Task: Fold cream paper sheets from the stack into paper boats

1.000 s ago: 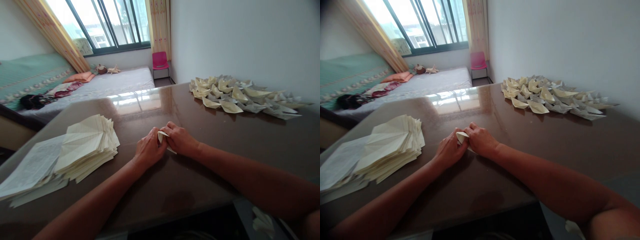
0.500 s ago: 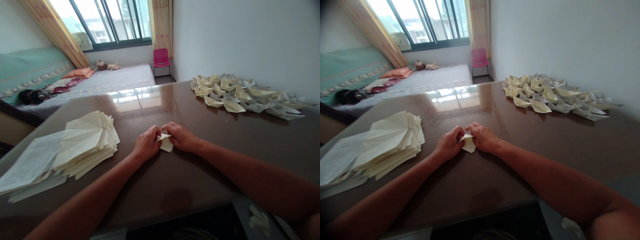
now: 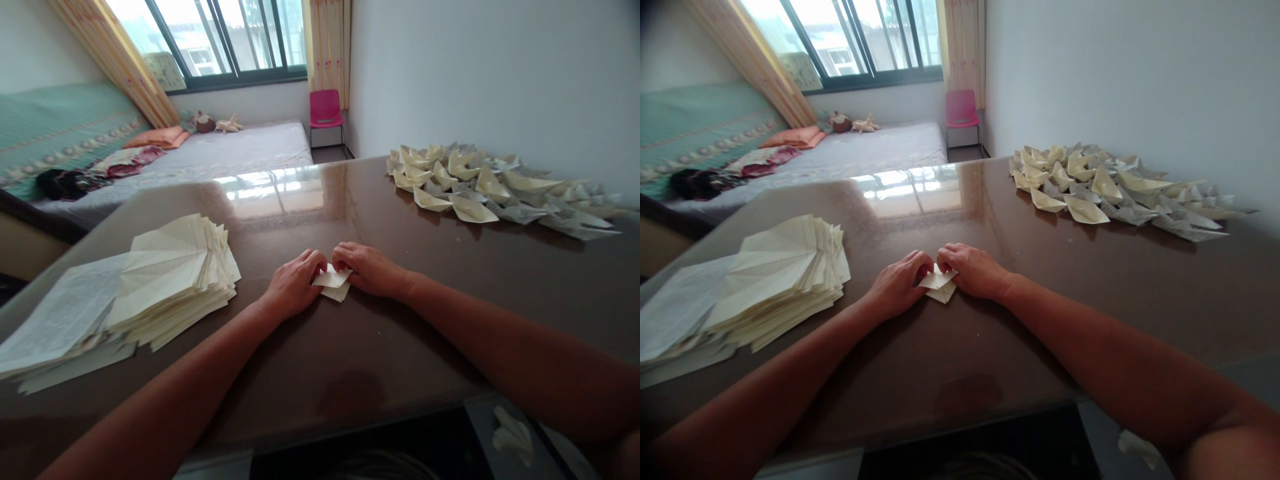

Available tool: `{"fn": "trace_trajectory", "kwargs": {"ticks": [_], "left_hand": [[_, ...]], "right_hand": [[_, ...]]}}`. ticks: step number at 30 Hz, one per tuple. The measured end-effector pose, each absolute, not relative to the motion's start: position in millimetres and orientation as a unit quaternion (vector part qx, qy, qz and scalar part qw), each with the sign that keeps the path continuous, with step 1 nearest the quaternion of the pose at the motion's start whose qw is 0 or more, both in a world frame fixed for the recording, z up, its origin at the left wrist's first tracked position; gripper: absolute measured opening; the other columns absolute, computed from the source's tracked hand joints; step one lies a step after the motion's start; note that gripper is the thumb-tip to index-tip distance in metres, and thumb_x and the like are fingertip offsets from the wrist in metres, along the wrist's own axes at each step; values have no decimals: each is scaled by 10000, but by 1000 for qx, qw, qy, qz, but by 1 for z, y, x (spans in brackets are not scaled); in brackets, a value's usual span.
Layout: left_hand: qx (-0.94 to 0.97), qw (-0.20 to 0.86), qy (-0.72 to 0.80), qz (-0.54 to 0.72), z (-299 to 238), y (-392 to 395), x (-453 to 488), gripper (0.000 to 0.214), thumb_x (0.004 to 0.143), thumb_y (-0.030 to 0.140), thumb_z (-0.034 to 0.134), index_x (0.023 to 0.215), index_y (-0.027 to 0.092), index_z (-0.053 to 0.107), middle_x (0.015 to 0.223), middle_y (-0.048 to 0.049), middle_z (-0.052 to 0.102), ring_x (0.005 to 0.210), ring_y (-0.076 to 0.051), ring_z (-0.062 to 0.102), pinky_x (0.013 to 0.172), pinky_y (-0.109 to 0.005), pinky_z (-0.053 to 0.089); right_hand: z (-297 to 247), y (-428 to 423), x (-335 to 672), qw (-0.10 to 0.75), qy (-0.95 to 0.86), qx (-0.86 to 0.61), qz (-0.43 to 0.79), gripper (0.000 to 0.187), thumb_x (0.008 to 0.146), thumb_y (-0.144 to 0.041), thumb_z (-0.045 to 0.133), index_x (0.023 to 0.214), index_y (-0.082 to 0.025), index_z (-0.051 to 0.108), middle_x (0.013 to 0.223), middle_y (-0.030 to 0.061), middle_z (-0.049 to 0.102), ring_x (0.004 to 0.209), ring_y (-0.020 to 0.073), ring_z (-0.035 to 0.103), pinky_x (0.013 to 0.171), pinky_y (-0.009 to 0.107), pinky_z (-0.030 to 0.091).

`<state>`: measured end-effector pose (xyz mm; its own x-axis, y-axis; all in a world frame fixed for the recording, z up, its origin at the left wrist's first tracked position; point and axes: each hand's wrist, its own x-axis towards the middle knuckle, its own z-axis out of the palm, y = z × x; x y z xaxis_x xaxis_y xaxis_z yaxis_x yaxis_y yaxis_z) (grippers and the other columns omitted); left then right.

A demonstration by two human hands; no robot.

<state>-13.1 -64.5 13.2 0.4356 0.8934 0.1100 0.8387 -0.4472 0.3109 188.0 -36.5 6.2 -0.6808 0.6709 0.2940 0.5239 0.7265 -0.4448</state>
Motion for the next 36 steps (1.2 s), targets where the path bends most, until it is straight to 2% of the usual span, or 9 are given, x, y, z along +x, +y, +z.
{"fn": "trace_trajectory", "kwargs": {"ticks": [4, 7, 12, 18, 24, 27, 30, 33, 36], "left_hand": [[879, 102, 447, 133, 19, -68, -28, 228, 793, 217, 544, 1017, 259, 548, 1021, -9, 590, 885, -174, 575, 695, -256, 418], [906, 90, 397, 118, 25, -69, -35, 174, 851, 225, 504, 990, 262, 603, 1044, -14, 613, 967, -175, 558, 750, -248, 417], [931, 72, 351, 76, 34, -69, -40, 229, 921, 240, 442, 971, 272, 663, 1026, -10, 651, 932, -149, 572, 722, -231, 403], [941, 21, 333, 50, 35, -72, -39, 314, 970, 288, 373, 1024, 284, 682, 1006, -13, 665, 916, -140, 577, 666, -225, 407], [947, 34, 314, 58, 34, -74, -41, 312, 972, 293, 380, 1102, 269, 663, 1065, -26, 638, 926, -144, 569, 745, -239, 457], [945, 40, 318, 65, 33, -75, -38, 302, 967, 324, 403, 1025, 247, 690, 1022, -37, 638, 914, -154, 565, 770, -258, 471], [930, 43, 350, 101, 26, -73, -31, 324, 969, 344, 403, 932, 213, 697, 972, -52, 645, 913, -165, 563, 803, -278, 483], [917, 25, 373, 139, 13, -68, -26, 324, 956, 353, 431, 1168, 194, 619, 1194, -80, 615, 1130, -211, 514, 966, -346, 443], [921, 24, 376, 98, 6, -65, -27, 436, 972, 357, 377, 1380, 220, 450, 1412, -54, 495, 1324, -228, 387, 1076, -400, 349]], "right_hand": [[10, -37, 190, 204, -912, -321, 155, 126, 778, -101, 512, 851, -195, 555, 881, 27, 557, 815, 158, 502, 729, 245, 381], [12, -35, 194, 192, -918, -307, 162, 141, 777, -100, 539, 873, -193, 585, 910, 34, 563, 839, 160, 515, 755, 254, 397], [17, -28, 207, 160, -932, -249, 209, 224, 787, -86, 555, 947, -204, 657, 964, 38, 592, 890, 162, 554, 805, 266, 427], [19, -22, 214, 150, -937, -219, 226, 205, 822, -123, 577, 947, -208, 715, 1008, 48, 635, 897, 162, 591, 837, 281, 446], [25, -23, 218, 114, -944, -244, 189, 269, 824, -145, 596, 1019, -271, 732, 1043, 24, 666, 951, 171, 587, 837, 282, 440], [30, -26, 219, 103, -948, -242, 178, 263, 833, -183, 602, 1035, -291, 732, 1061, 17, 671, 955, 171, 584, 815, 277, 438], [30, -28, 216, 115, -944, -254, 176, 196, 883, -311, 581, 978, -264, 747, 1020, 33, 681, 924, 171, 590, 792, 277, 437], [26, -28, 213, 130, -938, -265, 181, 203, 879, -386, 597, 934, -255, 743, 984, 34, 682, 910, 172, 591, 797, 277, 432], [22, -27, 211, 138, -932, -282, 181, 166, 842, -378, 649, 907, -245, 727, 954, 31, 674, 895, 170, 588, 781, 267, 429]]}}
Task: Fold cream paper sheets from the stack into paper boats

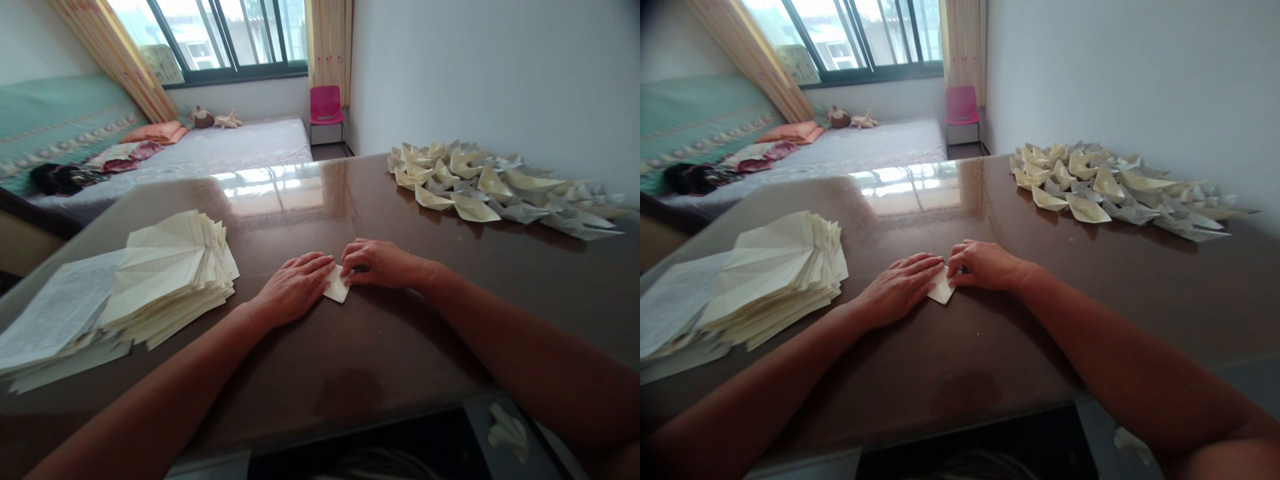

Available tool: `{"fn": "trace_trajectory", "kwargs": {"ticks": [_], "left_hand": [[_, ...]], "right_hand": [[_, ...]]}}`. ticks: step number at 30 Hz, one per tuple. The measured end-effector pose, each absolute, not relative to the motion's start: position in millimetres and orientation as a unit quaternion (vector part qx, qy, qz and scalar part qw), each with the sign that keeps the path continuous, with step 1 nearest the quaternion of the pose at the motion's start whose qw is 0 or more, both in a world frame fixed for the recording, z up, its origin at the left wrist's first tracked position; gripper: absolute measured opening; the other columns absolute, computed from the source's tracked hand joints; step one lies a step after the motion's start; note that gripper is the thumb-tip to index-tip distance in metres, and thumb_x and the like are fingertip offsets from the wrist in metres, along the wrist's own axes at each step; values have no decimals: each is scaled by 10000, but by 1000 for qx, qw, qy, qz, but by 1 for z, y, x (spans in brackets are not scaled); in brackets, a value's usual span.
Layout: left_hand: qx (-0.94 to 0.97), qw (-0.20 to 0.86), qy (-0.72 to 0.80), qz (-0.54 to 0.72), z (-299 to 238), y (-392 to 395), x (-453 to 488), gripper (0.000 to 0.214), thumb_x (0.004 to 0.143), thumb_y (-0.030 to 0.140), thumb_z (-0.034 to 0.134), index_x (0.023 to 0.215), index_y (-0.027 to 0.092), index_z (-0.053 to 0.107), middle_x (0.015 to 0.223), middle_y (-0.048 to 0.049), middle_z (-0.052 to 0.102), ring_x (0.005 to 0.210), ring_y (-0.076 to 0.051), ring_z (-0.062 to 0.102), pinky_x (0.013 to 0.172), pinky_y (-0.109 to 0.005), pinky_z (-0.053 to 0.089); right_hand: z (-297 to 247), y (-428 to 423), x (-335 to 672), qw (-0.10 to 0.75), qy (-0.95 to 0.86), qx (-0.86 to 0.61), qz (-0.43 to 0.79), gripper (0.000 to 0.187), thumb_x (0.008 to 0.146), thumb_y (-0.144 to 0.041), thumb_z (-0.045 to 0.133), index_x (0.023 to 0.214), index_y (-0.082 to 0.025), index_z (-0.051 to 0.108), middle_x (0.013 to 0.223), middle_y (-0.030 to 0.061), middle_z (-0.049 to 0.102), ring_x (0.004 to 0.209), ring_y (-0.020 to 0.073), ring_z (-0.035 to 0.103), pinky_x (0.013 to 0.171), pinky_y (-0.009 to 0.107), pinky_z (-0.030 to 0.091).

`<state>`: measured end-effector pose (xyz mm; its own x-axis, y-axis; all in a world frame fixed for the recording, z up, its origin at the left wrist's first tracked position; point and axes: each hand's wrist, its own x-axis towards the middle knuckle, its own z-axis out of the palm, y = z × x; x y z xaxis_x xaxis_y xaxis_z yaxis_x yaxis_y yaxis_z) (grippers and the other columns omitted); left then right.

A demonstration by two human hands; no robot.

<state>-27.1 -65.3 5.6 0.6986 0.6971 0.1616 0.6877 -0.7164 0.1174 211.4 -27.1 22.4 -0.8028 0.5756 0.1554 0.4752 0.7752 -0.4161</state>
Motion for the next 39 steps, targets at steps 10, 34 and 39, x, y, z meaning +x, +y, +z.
{"fn": "trace_trajectory", "kwargs": {"ticks": [10, 34, 39], "left_hand": [[918, 31, 396, 20, 8, -69, -33, 475, 997, 409, 260, 1467, 342, 284, 1529, 51, 317, 1431, -213, 226, 1135, -419, 210], [934, -5, 354, 45, 17, -73, -30, 482, 952, 483, 392, 1352, 222, 457, 1342, -78, 513, 1229, -249, 453, 1046, -408, 375], [932, -25, 359, 43, 17, -75, -29, 488, 947, 498, 396, 1342, 219, 455, 1327, -83, 512, 1218, -247, 451, 1028, -396, 376]], "right_hand": [[25, -38, 199, 191, -933, -207, 226, 129, 882, -271, 603, 851, -202, 708, 853, 33, 676, 860, 158, 586, 802, 259, 421], [22, -26, 204, 124, -876, -362, 293, 138, 787, -234, 626, 870, -214, 735, 782, -11, 715, 672, 126, 598, 625, 215, 400], [23, -27, 205, 135, -863, -377, 309, 159, 792, -239, 620, 882, -209, 747, 783, -11, 724, 662, 122, 591, 631, 215, 401]]}}
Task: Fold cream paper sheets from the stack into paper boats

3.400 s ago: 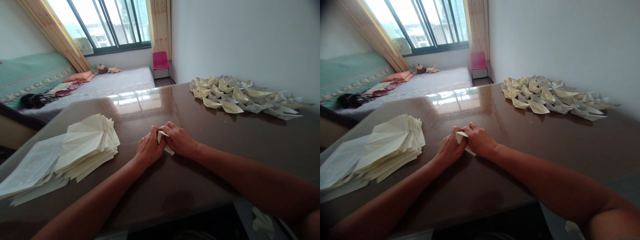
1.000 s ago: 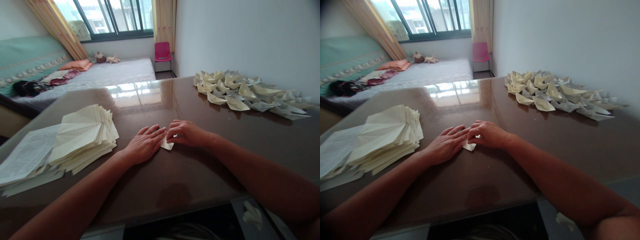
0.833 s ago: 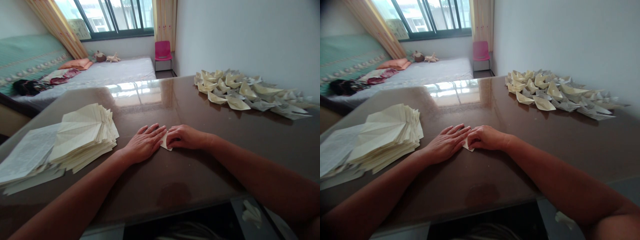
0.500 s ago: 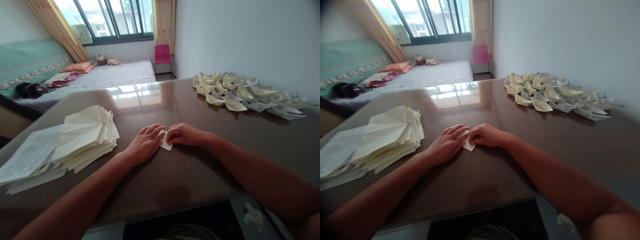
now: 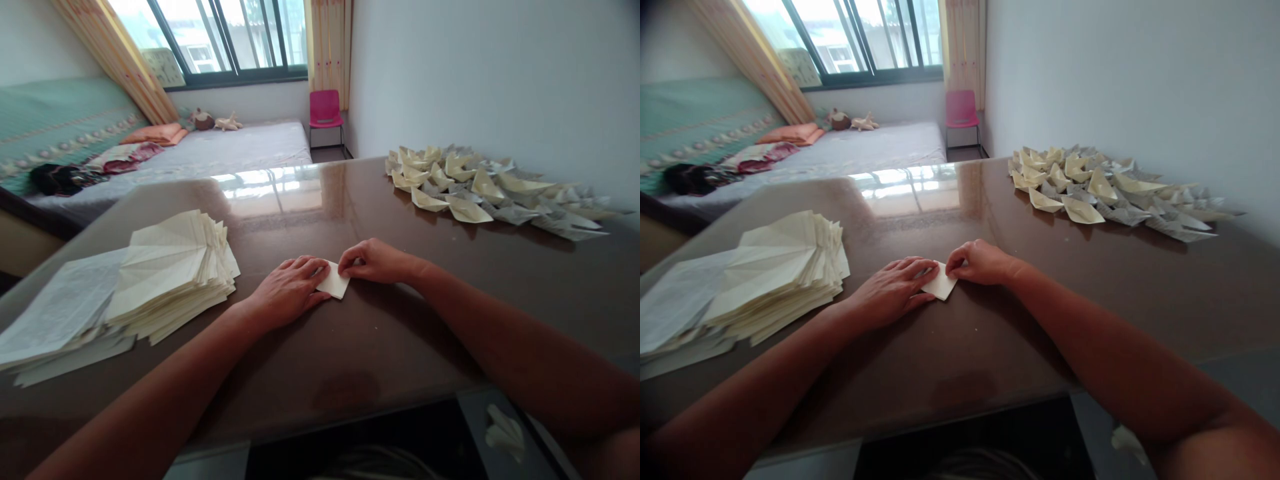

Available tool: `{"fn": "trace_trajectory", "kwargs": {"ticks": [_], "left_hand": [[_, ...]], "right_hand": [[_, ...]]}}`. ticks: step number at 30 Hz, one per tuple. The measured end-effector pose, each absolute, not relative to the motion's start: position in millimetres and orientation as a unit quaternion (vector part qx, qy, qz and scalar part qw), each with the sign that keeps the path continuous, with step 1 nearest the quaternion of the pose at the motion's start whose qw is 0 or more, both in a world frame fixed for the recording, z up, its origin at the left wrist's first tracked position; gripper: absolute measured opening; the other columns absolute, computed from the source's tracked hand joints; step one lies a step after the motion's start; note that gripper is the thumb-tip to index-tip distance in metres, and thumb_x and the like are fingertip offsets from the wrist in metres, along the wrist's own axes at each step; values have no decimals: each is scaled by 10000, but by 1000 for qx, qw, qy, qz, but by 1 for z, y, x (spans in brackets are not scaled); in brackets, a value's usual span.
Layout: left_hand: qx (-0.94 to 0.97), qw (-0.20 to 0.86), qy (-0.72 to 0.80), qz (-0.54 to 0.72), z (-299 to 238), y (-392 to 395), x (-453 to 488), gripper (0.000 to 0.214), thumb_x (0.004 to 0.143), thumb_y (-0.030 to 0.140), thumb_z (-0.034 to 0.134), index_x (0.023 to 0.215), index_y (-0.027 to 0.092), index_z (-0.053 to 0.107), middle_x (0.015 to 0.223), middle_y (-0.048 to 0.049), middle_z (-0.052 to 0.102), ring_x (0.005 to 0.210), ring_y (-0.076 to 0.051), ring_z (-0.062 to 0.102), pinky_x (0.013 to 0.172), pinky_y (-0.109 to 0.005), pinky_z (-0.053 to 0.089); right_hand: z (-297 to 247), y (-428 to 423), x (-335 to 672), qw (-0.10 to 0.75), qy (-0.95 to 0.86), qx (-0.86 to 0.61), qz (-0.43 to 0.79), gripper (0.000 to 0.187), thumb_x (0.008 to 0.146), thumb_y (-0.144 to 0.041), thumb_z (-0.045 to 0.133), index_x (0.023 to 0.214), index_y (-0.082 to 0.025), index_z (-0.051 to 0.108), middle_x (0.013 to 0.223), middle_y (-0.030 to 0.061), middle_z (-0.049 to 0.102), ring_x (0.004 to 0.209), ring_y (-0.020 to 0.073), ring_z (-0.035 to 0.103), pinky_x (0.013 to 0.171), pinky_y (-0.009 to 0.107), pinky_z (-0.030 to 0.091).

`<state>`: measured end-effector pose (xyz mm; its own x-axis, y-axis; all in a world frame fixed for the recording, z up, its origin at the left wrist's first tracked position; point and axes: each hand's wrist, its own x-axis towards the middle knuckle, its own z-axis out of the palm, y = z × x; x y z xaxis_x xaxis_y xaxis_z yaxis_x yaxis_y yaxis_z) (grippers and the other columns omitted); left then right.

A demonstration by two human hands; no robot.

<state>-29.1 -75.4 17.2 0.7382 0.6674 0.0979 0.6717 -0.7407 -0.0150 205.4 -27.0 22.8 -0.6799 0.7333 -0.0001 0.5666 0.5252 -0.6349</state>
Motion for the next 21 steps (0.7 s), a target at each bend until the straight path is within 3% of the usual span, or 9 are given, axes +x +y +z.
{"fn": "trace_trajectory", "kwargs": {"ticks": [5, 9, 13, 17, 21], "left_hand": [[-940, 48, -335, -48, 18, -72, -29, 405, 982, 426, 331, 1238, 195, 542, 1167, -89, 557, 1089, -226, 482, 951, -367, 422], [-942, 80, -322, -49, 19, -72, -29, 378, 994, 367, 303, 1181, 187, 577, 1029, -84, 569, 973, -214, 492, 852, -353, 450], [-942, 77, -322, -58, 21, -75, -27, 336, 980, 317, 341, 1107, 174, 617, 941, -81, 566, 895, -200, 491, 806, -330, 462], [-936, 4, -338, -97, 19, -75, -30, 311, 963, 300, 382, 1083, 197, 651, 959, -75, 591, 887, -181, 522, 778, -292, 476], [-897, -159, -377, -167, 15, -70, -37, 246, 921, 321, 491, 956, 224, 715, 983, -40, 643, 865, -143, 598, 789, -251, 483]], "right_hand": [[21, -24, 213, 156, -871, -319, 340, 241, 814, -326, 641, 985, -174, 717, 863, 22, 690, 723, 125, 590, 670, 224, 429], [23, -24, 214, 161, -909, -249, 293, 410, 716, -418, 756, 1051, -189, 695, 960, 49, 631, 818, 144, 559, 728, 247, 442], [21, -26, 210, 172, -925, -221, 258, 244, 786, -323, 704, 992, -192, 707, 885, 44, 632, 859, 159, 559, 805, 276, 443], [17, -21, 212, 160, -921, -225, 274, 171, 838, -203, 605, 971, -188, 712, 884, 40, 658, 819, 143, 582, 806, 268, 450], [14, -15, 216, 156, -894, -241, 344, 211, 870, -311, 589, 970, -176, 717, 952, 46, 690, 861, 151, 613, 796, 252, 457]]}}
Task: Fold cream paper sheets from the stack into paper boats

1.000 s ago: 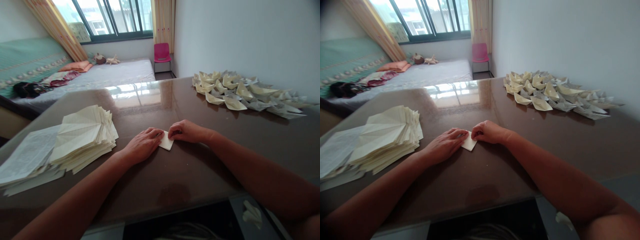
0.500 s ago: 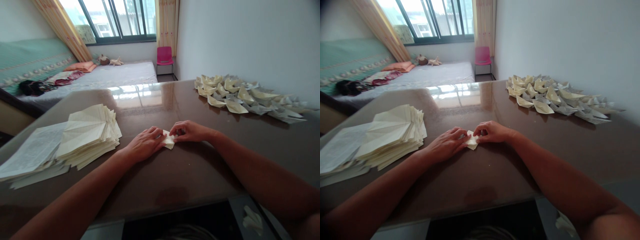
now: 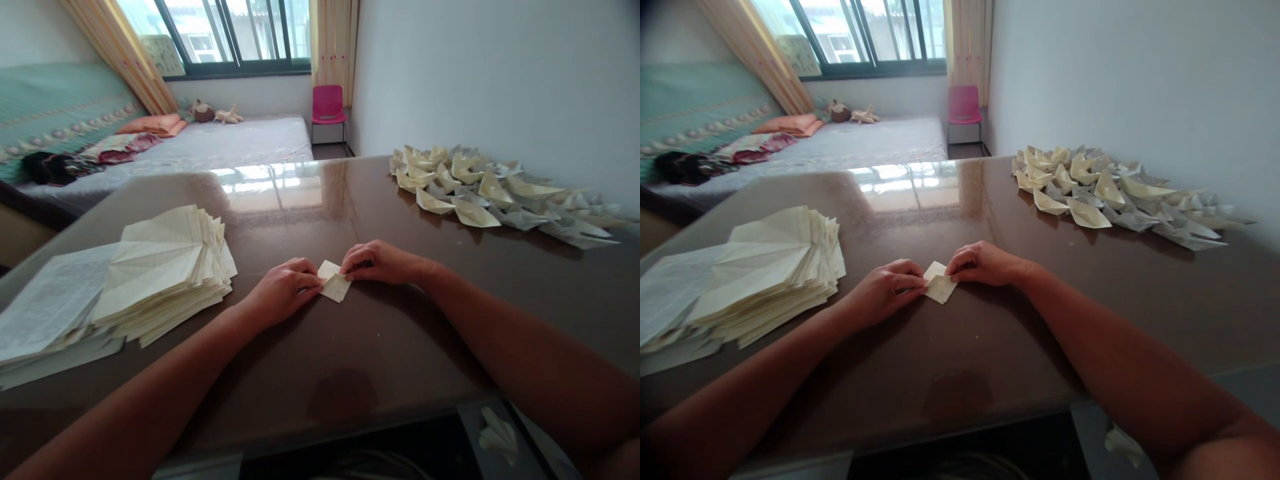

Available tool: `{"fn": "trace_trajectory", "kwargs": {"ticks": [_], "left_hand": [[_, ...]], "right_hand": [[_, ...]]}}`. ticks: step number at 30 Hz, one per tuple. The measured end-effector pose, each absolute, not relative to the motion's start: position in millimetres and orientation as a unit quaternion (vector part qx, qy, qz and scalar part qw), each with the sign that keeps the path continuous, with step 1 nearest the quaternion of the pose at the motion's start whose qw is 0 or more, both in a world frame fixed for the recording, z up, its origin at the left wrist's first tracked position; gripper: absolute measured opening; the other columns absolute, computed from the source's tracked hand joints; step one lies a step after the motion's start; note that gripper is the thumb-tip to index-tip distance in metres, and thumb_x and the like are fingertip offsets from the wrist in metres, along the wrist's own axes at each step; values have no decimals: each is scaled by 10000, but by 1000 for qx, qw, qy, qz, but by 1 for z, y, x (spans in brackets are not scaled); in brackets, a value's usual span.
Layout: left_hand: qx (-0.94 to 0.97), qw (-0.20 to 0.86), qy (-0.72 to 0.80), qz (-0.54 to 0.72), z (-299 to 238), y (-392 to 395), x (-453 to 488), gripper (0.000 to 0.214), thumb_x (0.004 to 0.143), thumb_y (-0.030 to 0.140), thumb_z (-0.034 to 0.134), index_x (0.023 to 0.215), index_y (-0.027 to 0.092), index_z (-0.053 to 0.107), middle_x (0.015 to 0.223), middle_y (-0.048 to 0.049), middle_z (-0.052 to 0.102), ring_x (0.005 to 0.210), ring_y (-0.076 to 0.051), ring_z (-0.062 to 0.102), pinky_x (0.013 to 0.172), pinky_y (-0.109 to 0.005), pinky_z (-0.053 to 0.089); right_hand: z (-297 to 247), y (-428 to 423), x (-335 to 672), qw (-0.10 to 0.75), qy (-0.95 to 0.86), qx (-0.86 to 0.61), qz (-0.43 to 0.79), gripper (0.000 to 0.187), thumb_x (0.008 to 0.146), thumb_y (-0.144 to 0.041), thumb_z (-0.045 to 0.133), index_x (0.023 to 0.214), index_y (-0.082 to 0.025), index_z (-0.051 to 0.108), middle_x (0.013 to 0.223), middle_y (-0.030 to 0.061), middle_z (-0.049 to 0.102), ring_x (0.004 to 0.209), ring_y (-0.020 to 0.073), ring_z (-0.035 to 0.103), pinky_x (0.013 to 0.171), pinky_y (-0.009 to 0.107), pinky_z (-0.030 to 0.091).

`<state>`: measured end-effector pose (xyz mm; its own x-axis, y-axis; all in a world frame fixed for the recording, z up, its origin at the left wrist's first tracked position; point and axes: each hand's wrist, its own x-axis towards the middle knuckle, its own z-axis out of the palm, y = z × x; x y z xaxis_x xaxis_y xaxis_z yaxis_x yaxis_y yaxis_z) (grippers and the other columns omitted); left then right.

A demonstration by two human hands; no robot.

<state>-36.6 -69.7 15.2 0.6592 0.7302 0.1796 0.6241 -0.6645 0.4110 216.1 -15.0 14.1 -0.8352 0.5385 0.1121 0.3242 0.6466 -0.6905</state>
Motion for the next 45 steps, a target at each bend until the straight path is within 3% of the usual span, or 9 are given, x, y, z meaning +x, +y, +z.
{"fn": "trace_trajectory", "kwargs": {"ticks": [3, 6, 11, 16, 20, 25, 32, 39, 45], "left_hand": [[842, 253, 433, 199, 15, -67, -37, 190, 844, 350, 598, 855, 207, 721, 897, -7, 679, 775, -127, 629, 733, -228, 490], [807, 270, 486, 201, 16, -67, -34, 191, 825, 355, 602, 846, 193, 700, 806, 14, 691, 732, -131, 626, 686, -223, 477], [810, 207, 515, 188, 13, -69, -29, 196, 879, 352, 516, 940, 197, 619, 788, 20, 674, 684, -130, 599, 641, -236, 439], [831, 126, 520, 155, 10, -72, -22, 255, 937, 344, 421, 1156, 237, 497, 855, 2, 660, 746, -163, 623, 681, -272, 453], [845, 47, 524, 94, 13, -75, -17, 277, 963, 322, 369, 1195, 293, 517, 937, -22, 640, 832, -178, 631, 721, -281, 460], [846, 0, 531, 54, 12, -77, -15, 289, 973, 361, 361, 1186, 354, 557, 830, -11, 575, 749, -165, 594, 650, -260, 445], [909, -54, 405, 75, 13, -79, -21, 236, 969, 249, 409, 1085, 231, 614, 1051, -51, 605, 995, -189, 519, 755, -265, 488], [920, -81, 383, 12, 24, -84, -23, 277, 954, 211, 441, 1192, 203, 582, 1038, -63, 626, 961, -201, 553, 731, -301, 498], [917, -135, 375, -8, 26, -88, -24, 241, 945, 221, 463, 1145, 196, 596, 1002, -49, 626, 910, -195, 557, 645, -302, 458]], "right_hand": [[13, -15, 214, 165, -877, -280, 354, 241, 872, -350, 581, 946, -169, 722, 905, 33, 704, 831, 151, 618, 765, 239, 449], [13, -19, 208, 169, -867, -318, 343, 242, 892, -330, 541, 933, -162, 709, 847, 16, 705, 766, 134, 604, 709, 221, 428], [14, -29, 194, 156, -866, -398, 260, 179, 886, -272, 526, 852, -162, 663, 785, 29, 678, 699, 129, 572, 643, 225, 378], [11, -34, 189, 159, -846, -448, 240, 119, 855, -267, 569, 945, -190, 584, 794, 15, 674, 703, 129, 585, 633, 219, 380], [9, -33, 188, 156, -848, -453, 227, 100, 852, -276, 567, 921, -204, 570, 780, 6, 674, 692, 128, 593, 620, 217, 378], [9, -32, 186, 145, -851, -460, 208, 73, 854, -281, 558, 880, -214, 573, 761, 1, 674, 667, 125, 591, 590, 220, 357], [8, -35, 187, 148, -869, -439, 173, 80, 866, -276, 540, 885, -206, 575, 829, 17, 641, 701, 127, 571, 619, 227, 363], [7, -30, 200, 146, -891, -391, 178, 93, 876, -279, 553, 922, -202, 576, 936, 23, 603, 745, 124, 557, 670, 230, 388], [11, -29, 204, 136, -904, -366, 171, 111, 888, -247, 537, 955, -214, 619, 920, 13, 616, 751, 122, 568, 678, 225, 395]]}}
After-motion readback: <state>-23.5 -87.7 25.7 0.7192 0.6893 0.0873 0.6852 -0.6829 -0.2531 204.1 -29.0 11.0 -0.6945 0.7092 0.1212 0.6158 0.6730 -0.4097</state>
